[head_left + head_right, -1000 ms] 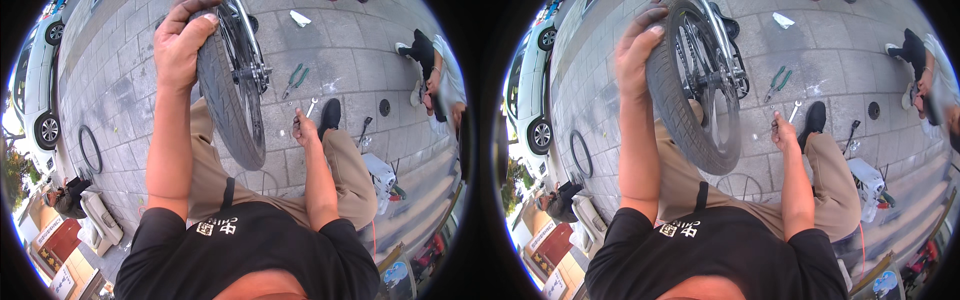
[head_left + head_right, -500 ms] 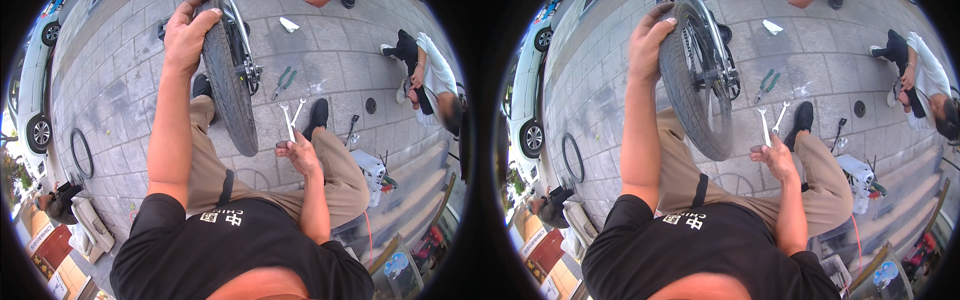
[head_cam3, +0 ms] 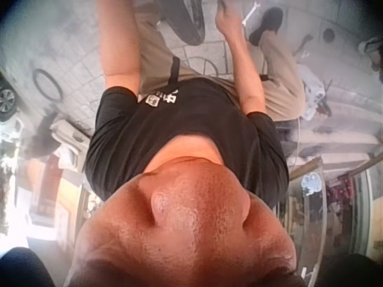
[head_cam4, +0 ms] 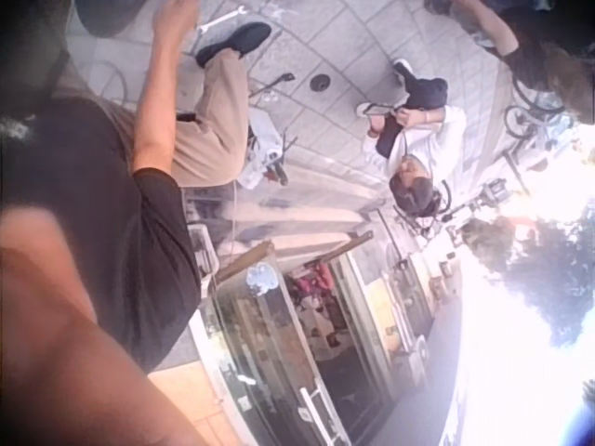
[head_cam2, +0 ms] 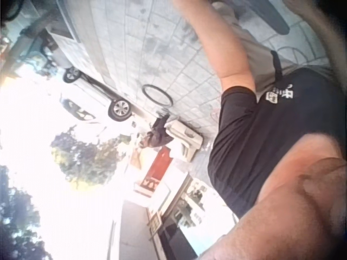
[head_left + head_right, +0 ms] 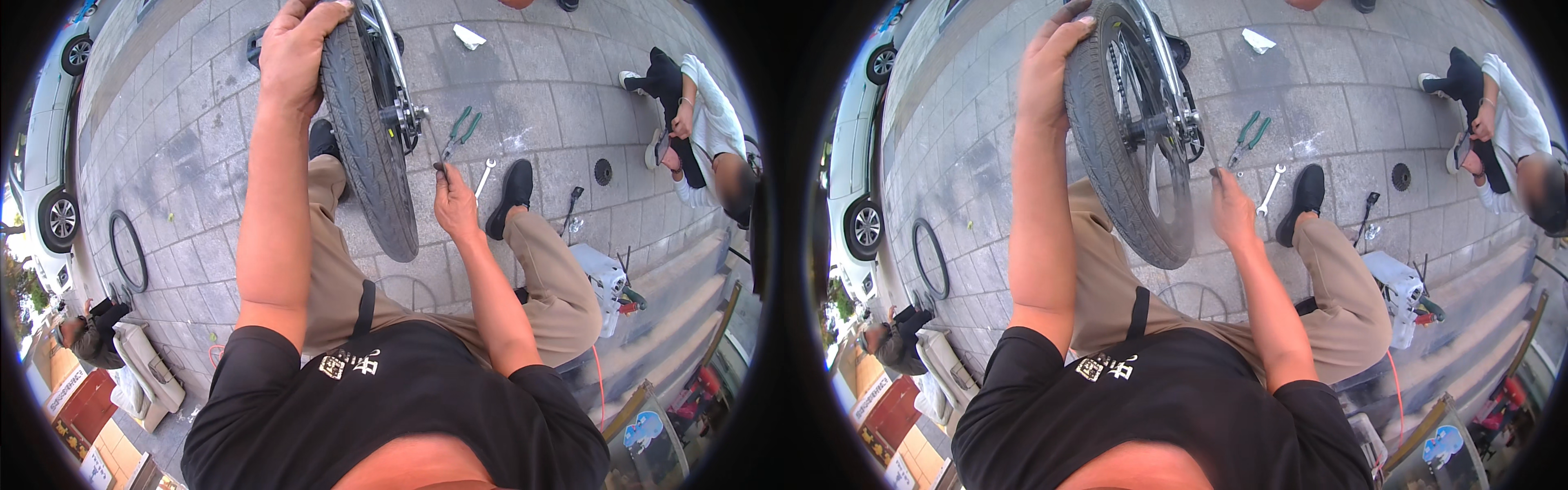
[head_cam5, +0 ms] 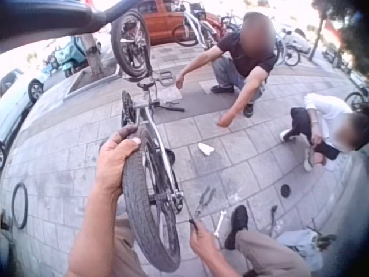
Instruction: The person uses a wrench to tighten bolts on the rear wheel and derailleur of a bicycle. They flip the bicycle upright and continue adjusting the rear derailleur and wheel area with the wrench.
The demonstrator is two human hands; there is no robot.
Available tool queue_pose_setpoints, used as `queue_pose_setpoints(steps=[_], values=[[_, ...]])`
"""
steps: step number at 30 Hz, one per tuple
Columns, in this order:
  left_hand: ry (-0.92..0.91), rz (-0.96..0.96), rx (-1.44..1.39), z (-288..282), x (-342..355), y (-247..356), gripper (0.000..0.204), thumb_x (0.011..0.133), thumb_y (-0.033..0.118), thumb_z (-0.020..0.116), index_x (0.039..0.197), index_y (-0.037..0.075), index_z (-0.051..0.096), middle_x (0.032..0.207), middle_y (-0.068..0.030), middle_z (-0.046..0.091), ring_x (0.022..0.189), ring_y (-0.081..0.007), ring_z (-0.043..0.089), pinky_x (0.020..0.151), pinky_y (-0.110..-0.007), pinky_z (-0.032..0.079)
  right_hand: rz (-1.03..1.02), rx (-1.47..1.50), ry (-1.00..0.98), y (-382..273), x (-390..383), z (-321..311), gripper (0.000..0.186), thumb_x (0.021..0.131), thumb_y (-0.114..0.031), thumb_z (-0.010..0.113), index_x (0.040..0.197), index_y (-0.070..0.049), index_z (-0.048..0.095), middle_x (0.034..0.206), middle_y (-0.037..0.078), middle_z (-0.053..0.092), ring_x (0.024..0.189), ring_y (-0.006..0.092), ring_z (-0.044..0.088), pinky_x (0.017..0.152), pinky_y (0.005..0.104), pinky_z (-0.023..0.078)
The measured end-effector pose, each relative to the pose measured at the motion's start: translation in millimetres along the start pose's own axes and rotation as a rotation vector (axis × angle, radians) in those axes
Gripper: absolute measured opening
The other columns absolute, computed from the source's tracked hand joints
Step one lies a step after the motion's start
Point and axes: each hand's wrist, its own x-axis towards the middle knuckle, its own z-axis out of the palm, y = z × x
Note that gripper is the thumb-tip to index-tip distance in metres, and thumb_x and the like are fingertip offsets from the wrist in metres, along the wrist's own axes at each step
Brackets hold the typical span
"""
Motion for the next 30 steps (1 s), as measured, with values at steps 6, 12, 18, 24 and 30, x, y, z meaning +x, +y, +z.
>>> queue_pose_setpoints(steps=[6, 12, 18, 24, 30], values=[[-0.001, -0.061, 0.021, 5, -5, 7, 0.039, 0.096, 0.002, 0.064, 0.134, 0.001, 0.058, 0.096, -0.0067, 0.072, 0.074, -0.013, 0.069, 0.065, -0.026, 0.057, -0.198, -0.096, 0.064, 28, 23, 13, 0.026, 0.103, -0.014, 0.06, 0.127, -0.009, 0.064, 0.112, 0.023, 0.072, 0.102, 0.0457, 0.069, 0.084, 0.0511, 0.056], [0.03, -0.123, -0.007, 6, -4, 11, 0.042, 0.093, 0.001, 0.066, 0.134, 0.001, 0.058, 0.095, -0.0077, 0.071, 0.071, -0.0136, 0.068, 0.062, -0.028, 0.057, -0.217, -0.256, 0.01, 17, 18, 2, 0.029, 0.101, -0.015, 0.062, 0.129, -0.008, 0.064, 0.103, 0.026, 0.072, 0.093, 0.047, 0.07, 0.081, 0.0533, 0.056], [0.093, -0.052, 0.144, 26, -20, 18, 0.049, 0.087, 0.001, 0.071, 0.134, -0.001, 0.058, 0.097, -0.0067, 0.07, 0.073, -0.0123, 0.067, 0.063, -0.027, 0.056, -0.027, -0.31, -0.135, -29, 16, -27, 0.035, 0.103, -0.022, 0.06, 0.133, -0.006, 0.064, 0.096, 0.029, 0.072, 0.091, 0.0491, 0.07, 0.083, 0.0542, 0.056], [0.035, -0.012, 0.401, 20, -22, 17, 0.053, 0.084, 0.004, 0.074, 0.134, -0.002, 0.059, 0.092, -0.0008, 0.065, 0.073, -0.0093, 0.061, 0.065, -0.025, 0.052, -0.246, -0.434, -0.346, -107, 28, -67, 0.028, 0.106, -0.02, 0.055, 0.122, -0.001, 0.066, 0.069, 0.013, 0.064, 0.064, 0.0302, 0.067, 0.058, 0.0418, 0.051], [0.034, -0.017, 0.354, 19, -23, 17, 0.049, 0.084, 0.008, 0.074, 0.131, 0.0, 0.06, 0.093, -0.0018, 0.066, 0.075, -0.009, 0.061, 0.067, -0.026, 0.051, 0.867, 0.496, -0.562, -210, 85, -91, 0.028, 0.104, -0.022, 0.053, 0.113, 0.004, 0.06, 0.059, -0.006, 0.039, 0.042, 0.0081, 0.031, 0.04, 0.0292, 0.027]])
